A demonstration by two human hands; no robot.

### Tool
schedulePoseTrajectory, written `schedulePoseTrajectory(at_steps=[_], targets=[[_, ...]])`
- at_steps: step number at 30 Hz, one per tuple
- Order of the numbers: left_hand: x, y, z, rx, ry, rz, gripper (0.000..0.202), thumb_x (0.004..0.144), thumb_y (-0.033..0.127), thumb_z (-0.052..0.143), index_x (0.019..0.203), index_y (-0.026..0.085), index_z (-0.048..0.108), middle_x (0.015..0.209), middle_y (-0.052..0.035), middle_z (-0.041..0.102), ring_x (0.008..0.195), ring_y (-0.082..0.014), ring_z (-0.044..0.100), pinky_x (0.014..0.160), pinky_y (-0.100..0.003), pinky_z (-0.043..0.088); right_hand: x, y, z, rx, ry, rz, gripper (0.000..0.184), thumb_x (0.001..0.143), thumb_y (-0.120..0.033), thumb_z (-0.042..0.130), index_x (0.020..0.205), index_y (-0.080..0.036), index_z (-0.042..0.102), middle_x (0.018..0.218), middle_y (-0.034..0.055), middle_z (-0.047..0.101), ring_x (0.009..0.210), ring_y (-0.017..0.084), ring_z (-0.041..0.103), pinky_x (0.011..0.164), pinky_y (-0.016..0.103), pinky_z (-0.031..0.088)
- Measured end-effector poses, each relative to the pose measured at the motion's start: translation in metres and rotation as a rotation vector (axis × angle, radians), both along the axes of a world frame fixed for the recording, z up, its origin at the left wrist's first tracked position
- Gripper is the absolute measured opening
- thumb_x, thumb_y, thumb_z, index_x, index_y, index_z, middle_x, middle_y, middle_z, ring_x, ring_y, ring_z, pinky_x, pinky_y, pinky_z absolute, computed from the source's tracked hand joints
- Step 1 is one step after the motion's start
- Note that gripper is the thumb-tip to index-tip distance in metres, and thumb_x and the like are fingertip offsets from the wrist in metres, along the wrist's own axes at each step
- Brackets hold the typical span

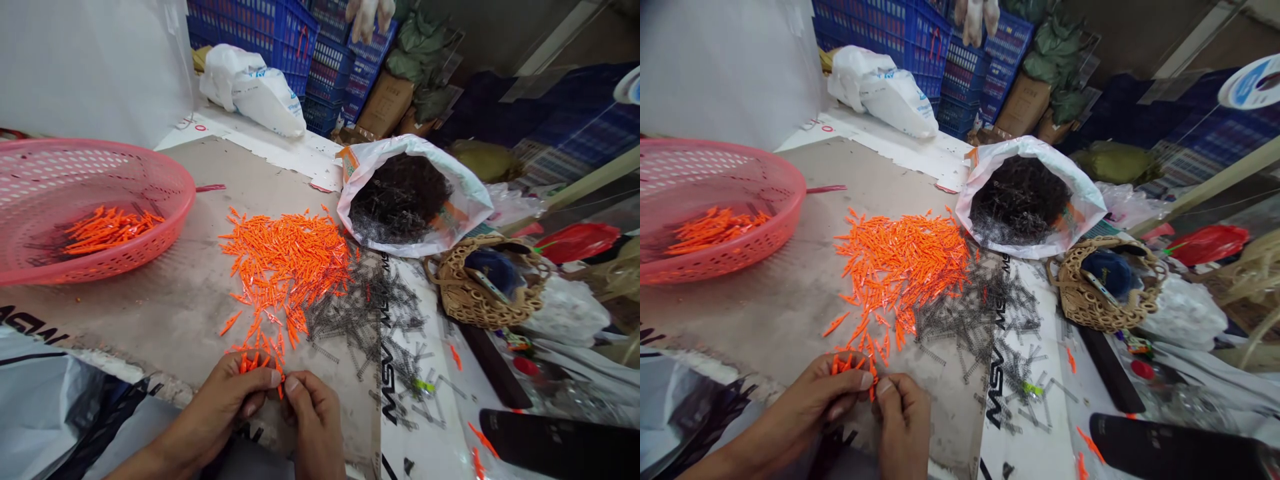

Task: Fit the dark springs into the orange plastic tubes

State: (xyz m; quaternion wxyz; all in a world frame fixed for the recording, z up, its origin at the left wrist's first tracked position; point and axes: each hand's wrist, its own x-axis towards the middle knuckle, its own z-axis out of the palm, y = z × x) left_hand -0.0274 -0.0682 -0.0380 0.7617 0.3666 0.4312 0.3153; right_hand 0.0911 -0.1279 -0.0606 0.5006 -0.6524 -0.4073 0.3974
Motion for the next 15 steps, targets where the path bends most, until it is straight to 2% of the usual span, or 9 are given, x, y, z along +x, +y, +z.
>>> schedulePoseTrajectory(at_steps=[3,5,6,8,9,11,13,15], targets=[[-0.002,0.001,0.006,-0.064,-0.025,0.028,0.028,0.073,0.032,0.063,0.050,0.018,0.054,0.039,0.0075,0.034,0.042,-0.0078,0.022,0.043,-0.022,0.022,0.011,0.002,-0.003,0.056,-0.128,0.070,0.032,0.094,-0.035,0.046,0.082,-0.019,0.071,0.064,-0.0003,0.064,0.060,0.015,0.059,0.054,0.023,0.044],[-0.007,0.005,0.009,-0.121,-0.075,0.047,0.022,0.072,0.031,0.061,0.057,0.016,0.060,0.046,0.0035,0.046,0.043,-0.0084,0.029,0.043,-0.021,0.025,0.024,0.008,-0.003,0.161,-0.372,0.042,0.026,0.094,-0.031,0.048,0.099,-0.020,0.071,0.086,0.0045,0.070,0.079,0.020,0.063,0.069,0.029,0.048],[-0.010,0.007,0.010,-0.150,-0.113,0.053,0.018,0.072,0.030,0.060,0.062,0.016,0.063,0.053,0.0007,0.054,0.045,-0.0089,0.034,0.043,-0.021,0.025,0.031,0.013,-0.003,0.189,-0.532,-0.038,0.025,0.094,-0.028,0.047,0.102,-0.019,0.069,0.093,0.0073,0.069,0.086,0.022,0.062,0.075,0.033,0.047],[-0.015,0.013,0.011,-0.191,-0.169,0.075,0.013,0.073,0.029,0.061,0.071,0.017,0.065,0.068,-0.0020,0.062,0.051,-0.0103,0.043,0.042,-0.020,0.027,0.043,0.023,-0.003,0.186,-0.815,-0.085,0.021,0.093,-0.022,0.047,0.096,-0.019,0.068,0.093,0.0097,0.067,0.089,0.025,0.056,0.078,0.037,0.043],[-0.016,0.016,0.011,-0.188,-0.169,0.086,0.012,0.074,0.029,0.062,0.072,0.018,0.064,0.068,-0.0008,0.061,0.051,-0.0102,0.044,0.042,-0.019,0.027,0.048,0.028,-0.004,0.174,-0.904,-0.085,0.020,0.093,-0.019,0.047,0.091,-0.020,0.067,0.090,0.0096,0.065,0.087,0.026,0.053,0.078,0.038,0.042],[-0.017,0.021,0.011,-0.130,-0.109,0.080,0.017,0.075,0.031,0.068,0.066,0.019,0.060,0.056,0.0044,0.052,0.045,-0.0081,0.038,0.040,-0.018,0.024,0.052,0.033,-0.006,0.160,-0.975,-0.046,0.021,0.092,-0.015,0.047,0.082,-0.021,0.064,0.084,0.0085,0.063,0.083,0.026,0.049,0.075,0.038,0.039],[-0.017,0.026,0.011,-0.044,-0.024,0.044,0.026,0.074,0.033,0.072,0.060,0.018,0.056,0.047,0.0080,0.043,0.040,-0.0059,0.031,0.040,-0.018,0.024,0.050,0.031,-0.007,0.160,-0.957,-0.039,0.022,0.092,-0.013,0.046,0.079,-0.021,0.061,0.082,0.0075,0.061,0.081,0.025,0.049,0.074,0.037,0.039],[-0.016,0.029,0.010,0.001,0.017,0.019,0.033,0.076,0.037,0.072,0.055,0.017,0.054,0.044,0.0076,0.044,0.039,-0.0054,0.033,0.041,-0.018,0.028,0.043,0.025,-0.008,0.151,-0.893,-0.047,0.019,0.093,-0.012,0.045,0.082,-0.021,0.058,0.081,0.0062,0.059,0.079,0.024,0.050,0.072,0.035,0.039]])
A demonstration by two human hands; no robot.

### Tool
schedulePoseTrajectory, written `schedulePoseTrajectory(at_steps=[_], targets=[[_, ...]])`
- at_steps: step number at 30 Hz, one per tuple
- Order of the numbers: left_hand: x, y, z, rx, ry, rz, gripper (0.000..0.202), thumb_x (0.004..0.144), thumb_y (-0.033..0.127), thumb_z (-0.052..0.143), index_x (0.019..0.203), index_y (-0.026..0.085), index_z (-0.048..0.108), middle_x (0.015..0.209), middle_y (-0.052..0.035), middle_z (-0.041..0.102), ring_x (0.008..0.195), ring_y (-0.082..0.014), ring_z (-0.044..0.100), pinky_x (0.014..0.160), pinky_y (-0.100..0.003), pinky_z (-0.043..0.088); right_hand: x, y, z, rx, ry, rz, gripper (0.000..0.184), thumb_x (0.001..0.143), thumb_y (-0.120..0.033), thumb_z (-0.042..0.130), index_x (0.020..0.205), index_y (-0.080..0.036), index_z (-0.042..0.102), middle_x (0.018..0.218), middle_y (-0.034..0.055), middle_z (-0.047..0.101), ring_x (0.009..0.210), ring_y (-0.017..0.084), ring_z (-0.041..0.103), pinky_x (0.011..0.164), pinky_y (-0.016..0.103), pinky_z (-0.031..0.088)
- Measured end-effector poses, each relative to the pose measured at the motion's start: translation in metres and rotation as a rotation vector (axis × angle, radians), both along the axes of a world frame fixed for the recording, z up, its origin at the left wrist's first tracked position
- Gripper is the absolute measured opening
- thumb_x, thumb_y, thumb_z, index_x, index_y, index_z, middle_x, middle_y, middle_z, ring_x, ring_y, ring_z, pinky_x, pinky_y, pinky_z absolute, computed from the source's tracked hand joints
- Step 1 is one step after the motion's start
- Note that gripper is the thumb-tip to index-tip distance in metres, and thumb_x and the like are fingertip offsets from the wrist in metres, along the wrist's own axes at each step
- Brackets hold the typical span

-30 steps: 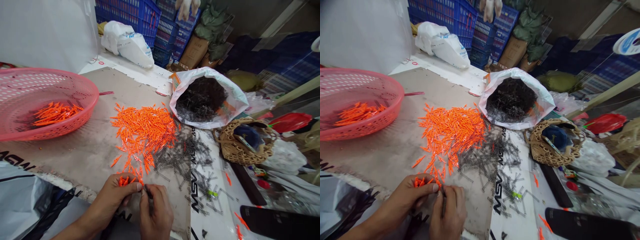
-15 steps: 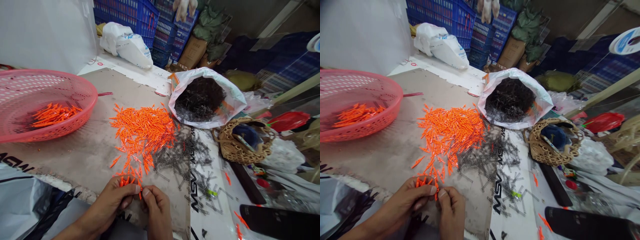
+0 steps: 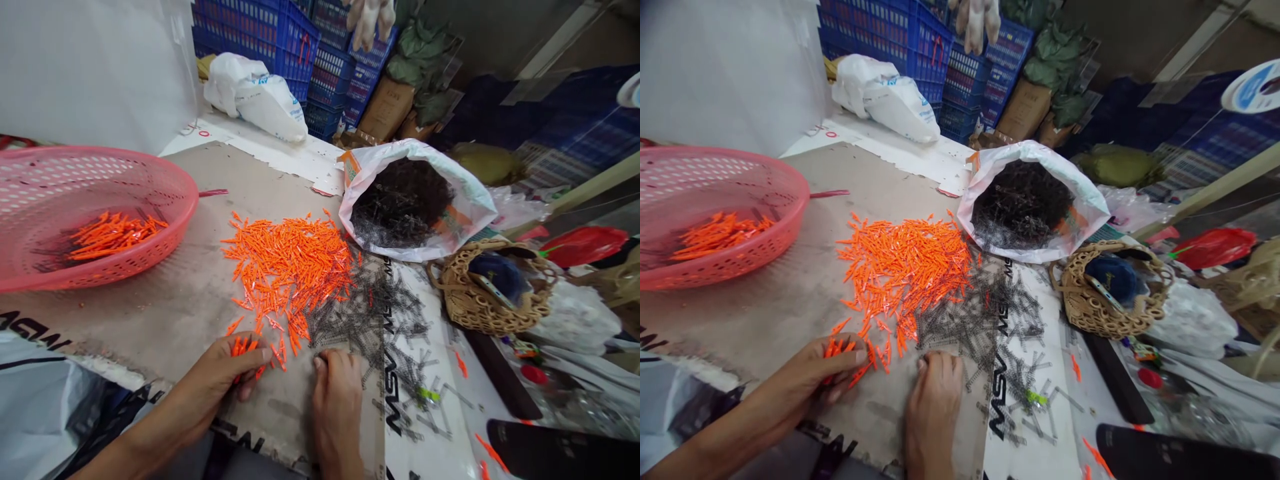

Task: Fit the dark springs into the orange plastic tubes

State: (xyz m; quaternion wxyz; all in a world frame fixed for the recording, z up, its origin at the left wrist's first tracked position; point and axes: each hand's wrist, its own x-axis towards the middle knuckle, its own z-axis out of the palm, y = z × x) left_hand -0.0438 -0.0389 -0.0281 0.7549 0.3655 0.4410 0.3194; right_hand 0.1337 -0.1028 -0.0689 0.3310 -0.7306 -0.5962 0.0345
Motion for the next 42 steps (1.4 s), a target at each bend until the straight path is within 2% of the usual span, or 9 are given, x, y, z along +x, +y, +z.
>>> schedulePoseTrajectory(at_steps=[3,6,12,16,21,26,31,36,42], targets=[[-0.002,0.003,-0.003,-0.043,0.001,-0.001,0.031,0.078,0.041,0.071,0.063,0.017,0.061,0.048,0.0038,0.055,0.043,-0.0083,0.046,0.045,-0.018,0.034,-0.019,-0.008,-0.001,0.004,0.135,0.053,0.014,0.092,-0.011,0.046,0.094,-0.020,0.057,0.084,0.0047,0.057,0.079,0.022,0.051,0.070,0.032,0.040],[-0.006,0.004,-0.008,-0.097,-0.019,0.010,0.026,0.075,0.041,0.075,0.075,0.016,0.066,0.055,0.0014,0.062,0.048,-0.0097,0.050,0.046,-0.018,0.037,-0.037,-0.007,-0.002,-0.004,0.136,0.156,0.017,0.091,-0.008,0.046,0.097,-0.020,0.056,0.086,0.0045,0.057,0.081,0.022,0.051,0.069,0.032,0.040],[-0.009,0.001,-0.010,-0.058,0.012,0.029,0.033,0.070,0.046,0.077,0.075,0.015,0.067,0.043,0.0081,0.047,0.037,-0.0035,0.025,0.039,-0.017,0.015,-0.046,0.006,-0.002,-0.041,-0.102,0.103,0.020,0.090,-0.005,0.043,0.082,-0.019,0.055,0.080,0.0066,0.057,0.077,0.024,0.050,0.069,0.037,0.039],[-0.006,-0.001,-0.009,-0.054,0.054,-0.009,0.037,0.069,0.050,0.076,0.066,0.016,0.061,0.038,0.0108,0.038,0.035,-0.0037,0.021,0.039,-0.020,0.011,-0.047,0.011,-0.004,-0.077,-0.217,0.117,0.018,0.087,-0.005,0.049,0.080,-0.020,0.056,0.079,0.0064,0.059,0.076,0.025,0.052,0.068,0.038,0.041],[-0.005,-0.002,-0.008,-0.017,0.083,0.008,0.040,0.072,0.052,0.072,0.060,0.018,0.054,0.040,0.0102,0.039,0.036,-0.0045,0.022,0.039,-0.021,0.012,-0.051,0.014,-0.008,-0.078,-0.337,0.094,0.016,0.080,-0.005,0.053,0.074,-0.019,0.056,0.073,0.0083,0.059,0.071,0.028,0.053,0.066,0.041,0.043],[-0.007,-0.004,-0.004,-0.004,0.099,-0.011,0.048,0.074,0.054,0.069,0.050,0.018,0.048,0.038,0.0091,0.037,0.035,-0.0043,0.021,0.039,-0.021,0.012,-0.043,0.008,-0.002,-0.045,-0.049,0.122,0.014,0.087,-0.011,0.047,0.078,-0.019,0.054,0.075,0.0062,0.058,0.071,0.023,0.054,0.065,0.035,0.043],[0.000,-0.008,-0.005,-0.124,-0.005,-0.044,0.041,0.074,0.052,0.070,0.060,0.015,0.063,0.044,0.0059,0.048,0.036,-0.0046,0.028,0.038,-0.020,0.015,-0.034,-0.003,0.010,-0.062,0.290,0.245,0.014,0.091,-0.017,0.041,0.084,-0.022,0.052,0.081,0.0016,0.057,0.075,0.017,0.056,0.066,0.028,0.043],[0.004,-0.012,-0.008,-0.225,-0.150,-0.096,0.037,0.071,0.047,0.073,0.060,0.012,0.070,0.035,0.0059,0.043,0.034,-0.0039,0.025,0.039,-0.019,0.017,-0.033,-0.008,0.011,0.021,0.277,0.318,0.014,0.091,-0.017,0.041,0.080,-0.022,0.049,0.076,-0.0009,0.053,0.073,0.016,0.053,0.065,0.027,0.040],[0.006,-0.011,-0.005,-0.215,-0.084,-0.083,0.031,0.063,0.040,0.077,0.053,0.013,0.065,0.037,0.0049,0.045,0.035,-0.0042,0.026,0.038,-0.020,0.013,-0.036,-0.009,0.012,0.131,0.088,0.328,0.014,0.092,-0.014,0.039,0.085,-0.021,0.049,0.079,0.0016,0.054,0.073,0.018,0.050,0.065,0.030,0.038]])
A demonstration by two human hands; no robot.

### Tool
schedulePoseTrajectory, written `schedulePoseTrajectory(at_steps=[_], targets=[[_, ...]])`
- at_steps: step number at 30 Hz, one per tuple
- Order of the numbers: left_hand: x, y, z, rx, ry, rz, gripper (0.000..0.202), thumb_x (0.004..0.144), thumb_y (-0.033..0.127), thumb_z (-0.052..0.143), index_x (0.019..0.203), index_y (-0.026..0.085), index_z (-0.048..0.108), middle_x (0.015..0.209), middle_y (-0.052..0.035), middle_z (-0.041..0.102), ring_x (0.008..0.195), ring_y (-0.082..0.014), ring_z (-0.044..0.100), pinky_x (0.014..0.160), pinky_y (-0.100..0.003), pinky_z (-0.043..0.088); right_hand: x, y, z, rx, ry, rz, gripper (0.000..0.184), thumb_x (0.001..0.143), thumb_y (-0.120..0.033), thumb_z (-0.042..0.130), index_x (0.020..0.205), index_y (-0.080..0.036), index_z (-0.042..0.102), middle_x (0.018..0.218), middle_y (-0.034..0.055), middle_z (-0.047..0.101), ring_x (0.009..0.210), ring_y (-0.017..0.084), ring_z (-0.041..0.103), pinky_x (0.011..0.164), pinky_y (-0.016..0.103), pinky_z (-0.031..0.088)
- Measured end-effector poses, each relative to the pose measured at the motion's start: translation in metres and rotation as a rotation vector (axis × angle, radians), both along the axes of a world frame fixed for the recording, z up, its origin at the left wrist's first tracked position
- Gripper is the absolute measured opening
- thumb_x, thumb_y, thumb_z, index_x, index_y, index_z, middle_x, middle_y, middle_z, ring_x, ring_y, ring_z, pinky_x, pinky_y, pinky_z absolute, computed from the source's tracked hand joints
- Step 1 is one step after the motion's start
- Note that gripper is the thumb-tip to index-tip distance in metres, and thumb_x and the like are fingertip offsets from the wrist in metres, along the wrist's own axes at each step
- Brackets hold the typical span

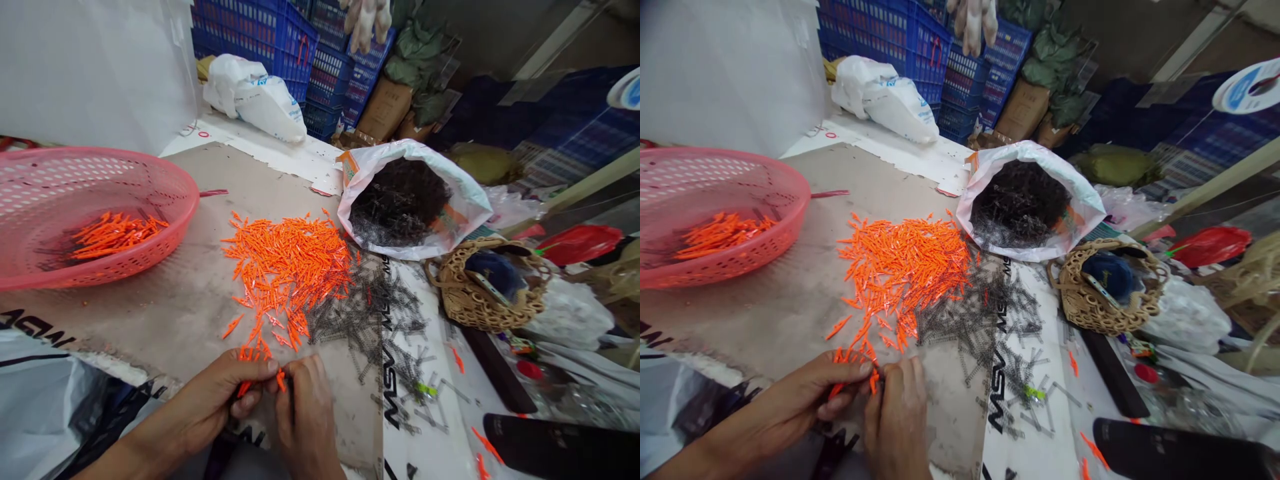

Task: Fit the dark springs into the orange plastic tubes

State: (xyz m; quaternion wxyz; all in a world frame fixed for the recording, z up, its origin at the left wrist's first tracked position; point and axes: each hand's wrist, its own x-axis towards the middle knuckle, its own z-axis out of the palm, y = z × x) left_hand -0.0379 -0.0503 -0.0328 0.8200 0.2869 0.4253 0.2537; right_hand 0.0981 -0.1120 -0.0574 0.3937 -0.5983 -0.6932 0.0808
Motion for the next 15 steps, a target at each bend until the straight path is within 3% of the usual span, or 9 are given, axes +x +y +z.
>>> schedulePoseTrajectory(at_steps=[3,7,12,15], targets=[[0.0039,0.0015,-0.0006,0.053,0.069,0.010,0.028,0.060,0.036,0.078,0.054,0.014,0.062,0.037,0.0067,0.042,0.036,-0.0041,0.026,0.037,-0.019,0.013,-0.0016,0.0000,0.0009,0.047,-0.151,-0.010,0.017,0.090,-0.007,0.038,0.085,-0.020,0.049,0.078,0.0036,0.054,0.073,0.020,0.046,0.063,0.031,0.035],[0.0060,0.0008,-0.0033,0.072,0.123,0.040,0.027,0.061,0.033,0.080,0.075,0.015,0.065,0.045,0.0071,0.051,0.036,-0.0046,0.031,0.037,-0.018,0.015,-0.0011,0.0012,0.0003,0.098,-0.167,0.010,0.021,0.088,-0.003,0.037,0.083,-0.019,0.050,0.075,0.0049,0.053,0.072,0.020,0.044,0.063,0.032,0.037],[0.0017,0.0008,-0.0063,0.096,0.147,0.085,0.035,0.058,0.030,0.084,0.083,0.015,0.066,0.049,0.0062,0.057,0.040,-0.0054,0.036,0.040,-0.018,0.021,0.0033,-0.0001,-0.0040,0.108,-0.012,-0.009,0.020,0.092,-0.006,0.041,0.094,-0.018,0.057,0.080,0.0053,0.057,0.076,0.019,0.048,0.067,0.031,0.041],[-0.0013,0.0018,-0.0071,0.141,0.149,0.103,0.030,0.060,0.032,0.082,0.080,0.013,0.069,0.050,0.0047,0.057,0.043,-0.0058,0.036,0.043,-0.018,0.024,0.0045,-0.0055,-0.0058,-0.007,0.265,-0.085,0.017,0.093,-0.013,0.047,0.097,-0.021,0.061,0.085,0.0034,0.062,0.081,0.018,0.056,0.071,0.028,0.045]])
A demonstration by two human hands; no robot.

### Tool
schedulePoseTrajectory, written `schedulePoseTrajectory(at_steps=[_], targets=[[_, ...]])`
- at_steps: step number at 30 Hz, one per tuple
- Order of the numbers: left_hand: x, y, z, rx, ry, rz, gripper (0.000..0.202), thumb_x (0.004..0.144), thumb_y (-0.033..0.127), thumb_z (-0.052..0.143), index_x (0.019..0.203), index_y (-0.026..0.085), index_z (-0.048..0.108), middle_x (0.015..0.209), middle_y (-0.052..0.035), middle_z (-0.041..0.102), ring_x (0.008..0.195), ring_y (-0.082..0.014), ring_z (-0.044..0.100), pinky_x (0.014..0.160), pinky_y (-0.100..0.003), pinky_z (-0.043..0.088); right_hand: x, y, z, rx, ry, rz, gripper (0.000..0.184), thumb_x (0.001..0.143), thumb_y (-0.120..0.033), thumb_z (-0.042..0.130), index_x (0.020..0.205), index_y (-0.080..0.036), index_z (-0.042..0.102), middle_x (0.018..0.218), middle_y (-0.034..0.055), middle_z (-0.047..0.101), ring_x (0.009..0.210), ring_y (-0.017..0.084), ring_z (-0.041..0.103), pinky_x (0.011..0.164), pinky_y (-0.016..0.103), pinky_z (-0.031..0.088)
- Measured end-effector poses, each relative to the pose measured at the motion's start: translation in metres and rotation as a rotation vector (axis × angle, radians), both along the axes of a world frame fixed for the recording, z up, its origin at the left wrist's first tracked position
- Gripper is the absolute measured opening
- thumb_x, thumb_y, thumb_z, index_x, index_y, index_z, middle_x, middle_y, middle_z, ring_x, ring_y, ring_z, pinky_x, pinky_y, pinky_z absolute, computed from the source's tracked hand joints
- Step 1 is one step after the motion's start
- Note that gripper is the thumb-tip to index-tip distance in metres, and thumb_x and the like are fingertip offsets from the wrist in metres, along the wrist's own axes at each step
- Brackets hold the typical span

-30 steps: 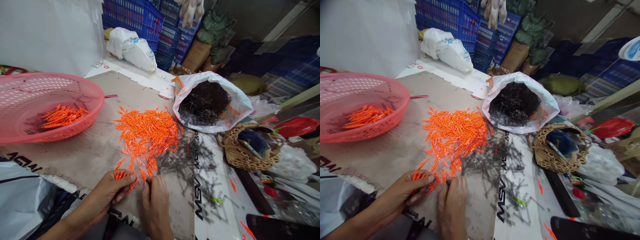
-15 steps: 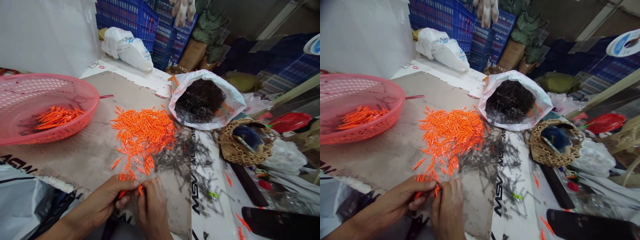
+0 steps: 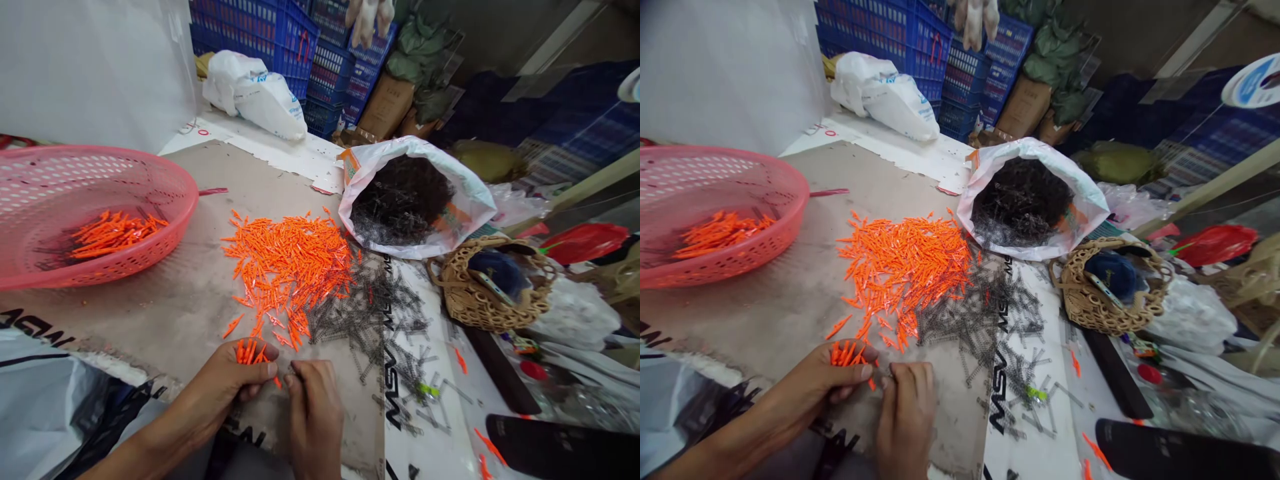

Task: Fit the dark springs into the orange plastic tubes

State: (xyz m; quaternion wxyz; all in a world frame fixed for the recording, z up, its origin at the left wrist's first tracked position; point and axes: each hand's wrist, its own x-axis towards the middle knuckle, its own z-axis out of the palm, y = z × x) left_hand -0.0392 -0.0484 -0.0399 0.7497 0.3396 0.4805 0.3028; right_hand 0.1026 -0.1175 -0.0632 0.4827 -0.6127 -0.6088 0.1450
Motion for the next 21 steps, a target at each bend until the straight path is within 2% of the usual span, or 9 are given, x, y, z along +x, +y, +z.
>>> schedulePoseTrajectory(at_steps=[3,8,9,11,13,15,21], targets=[[-0.001,-0.001,0.001,0.013,0.019,0.001,0.030,0.061,0.034,0.081,0.080,0.013,0.071,0.051,0.0049,0.057,0.045,-0.0067,0.038,0.044,-0.019,0.026,-0.004,-0.007,0.000,-0.144,0.313,-0.048,0.013,0.092,-0.024,0.052,0.092,-0.023,0.065,0.084,0.0004,0.066,0.079,0.015,0.062,0.069,0.024,0.048],[0.003,-0.006,0.003,0.024,0.008,0.048,0.034,0.064,0.032,0.082,0.092,0.017,0.069,0.055,0.0062,0.057,0.046,-0.0075,0.041,0.046,-0.019,0.028,-0.017,-0.011,-0.003,-0.272,0.529,-0.136,0.021,0.086,-0.039,0.059,0.085,-0.021,0.070,0.069,-0.0002,0.065,0.061,0.015,0.058,0.053,0.022,0.045],[0.004,-0.007,0.003,0.018,-0.003,0.046,0.033,0.065,0.033,0.081,0.091,0.017,0.069,0.054,0.0062,0.057,0.045,-0.0073,0.039,0.045,-0.019,0.027,-0.019,-0.011,-0.004,-0.276,0.561,-0.157,0.022,0.086,-0.041,0.060,0.086,-0.021,0.070,0.068,0.0002,0.065,0.060,0.014,0.058,0.051,0.022,0.045],[0.005,-0.008,0.002,0.013,-0.020,0.013,0.026,0.068,0.037,0.078,0.078,0.015,0.068,0.048,0.0062,0.053,0.042,-0.0068,0.035,0.043,-0.019,0.023,-0.019,-0.010,-0.008,-0.275,0.607,-0.174,0.024,0.085,-0.042,0.061,0.089,-0.020,0.071,0.069,0.0010,0.065,0.060,0.014,0.057,0.050,0.021,0.045],[0.005,-0.009,0.002,0.031,-0.022,-0.020,0.029,0.070,0.039,0.075,0.060,0.014,0.063,0.042,0.0058,0.047,0.040,-0.0065,0.031,0.042,-0.020,0.022,-0.018,-0.011,-0.011,-0.279,0.633,-0.162,0.026,0.084,-0.043,0.063,0.090,-0.020,0.072,0.070,0.0015,0.066,0.059,0.014,0.057,0.050,0.021,0.046],[0.005,-0.010,0.003,0.056,-0.020,-0.043,0.034,0.072,0.038,0.072,0.052,0.015,0.059,0.042,0.0047,0.047,0.041,-0.0066,0.031,0.043,-0.021,0.023,-0.016,-0.012,-0.014,-0.285,0.654,-0.149,0.026,0.084,-0.043,0.064,0.089,-0.019,0.072,0.070,0.0017,0.066,0.059,0.014,0.058,0.051,0.022,0.046],[0.002,-0.012,0.008,0.113,0.075,-0.067,0.029,0.076,0.039,0.066,0.060,0.016,0.062,0.041,0.0055,0.047,0.039,-0.0067,0.029,0.041,-0.020,0.019,-0.013,-0.014,-0.015,-0.312,0.716,-0.072,0.023,0.087,-0.040,0.061,0.094,-0.021,0.071,0.075,0.0011,0.066,0.066,0.014,0.060,0.061,0.024,0.048]])
